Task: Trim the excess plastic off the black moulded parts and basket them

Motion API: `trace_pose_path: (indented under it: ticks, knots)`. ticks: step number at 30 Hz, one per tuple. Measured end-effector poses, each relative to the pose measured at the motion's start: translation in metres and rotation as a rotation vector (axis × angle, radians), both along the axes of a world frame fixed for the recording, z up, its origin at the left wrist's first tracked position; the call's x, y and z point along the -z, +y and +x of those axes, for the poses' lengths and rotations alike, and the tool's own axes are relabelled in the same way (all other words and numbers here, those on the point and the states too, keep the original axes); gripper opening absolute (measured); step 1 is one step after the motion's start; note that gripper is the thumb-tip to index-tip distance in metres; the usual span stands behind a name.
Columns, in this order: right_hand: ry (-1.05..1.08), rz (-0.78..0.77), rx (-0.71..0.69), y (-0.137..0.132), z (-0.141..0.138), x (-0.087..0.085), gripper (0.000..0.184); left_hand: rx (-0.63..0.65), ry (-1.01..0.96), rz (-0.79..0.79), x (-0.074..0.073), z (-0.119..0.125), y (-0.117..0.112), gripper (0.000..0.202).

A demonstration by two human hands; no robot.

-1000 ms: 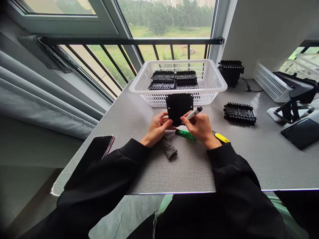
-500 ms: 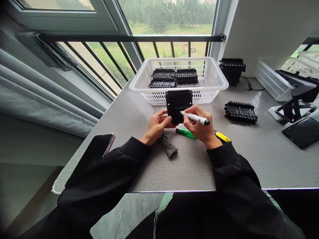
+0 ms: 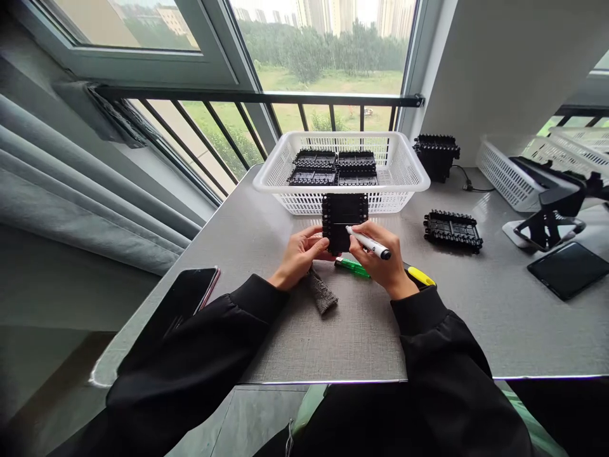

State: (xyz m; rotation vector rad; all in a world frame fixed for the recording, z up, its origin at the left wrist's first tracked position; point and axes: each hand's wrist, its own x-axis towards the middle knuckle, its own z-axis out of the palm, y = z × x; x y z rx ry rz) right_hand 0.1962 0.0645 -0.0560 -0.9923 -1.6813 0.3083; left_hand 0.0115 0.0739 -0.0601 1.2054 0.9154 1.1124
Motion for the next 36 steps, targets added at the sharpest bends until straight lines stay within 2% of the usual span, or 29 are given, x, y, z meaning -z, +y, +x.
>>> trace_pose_path:
  ticks: [3, 8, 14, 20, 25, 29, 32, 34, 36]
  knots:
    - [0.031, 0.014, -0.001, 0.0, 0.0, 0.0, 0.008, 0.014, -0.014, -0.01, 0.0, -0.001, 0.0, 0.053]
    - [0.101, 0.119, 0.117, -0.002, 0.001, -0.008, 0.017, 0.029, 0.005, -0.002, 0.001, 0.0, -0.001, 0.047]
    - [0.005, 0.08, 0.092, -0.006, 0.002, -0.013, 0.034, 0.016, 0.023, 0.003, 0.0, 0.0, -0.002, 0.043]
    - [0.001, 0.055, 0.131, -0.005, 0.001, -0.013, 0.036, 0.004, 0.058, 0.061, 0.003, 0.001, -0.003, 0.045]
    - [0.026, 0.093, 0.077, -0.006, 0.0, -0.013, 0.034, 0.011, 0.059, 0.078, 0.002, 0.001, -0.004, 0.048]
    - [0.177, 0.113, 0.101, -0.005, -0.001, -0.008, 0.03, -0.021, 0.056, 0.059, 0.001, 0.001, -0.005, 0.047]
    - [0.23, 0.098, 0.157, -0.003, 0.002, -0.006, 0.029, -0.081, 0.09, 0.103, 0.002, 0.002, -0.006, 0.044]
    - [0.197, 0.111, 0.175, -0.001, 0.005, -0.006, 0.036, -0.118, 0.113, 0.133, 0.002, 0.002, -0.007, 0.043]
    - [0.185, 0.132, 0.191, 0.001, 0.007, -0.007, 0.052, -0.159, 0.123, 0.143, 0.001, 0.001, -0.007, 0.043]
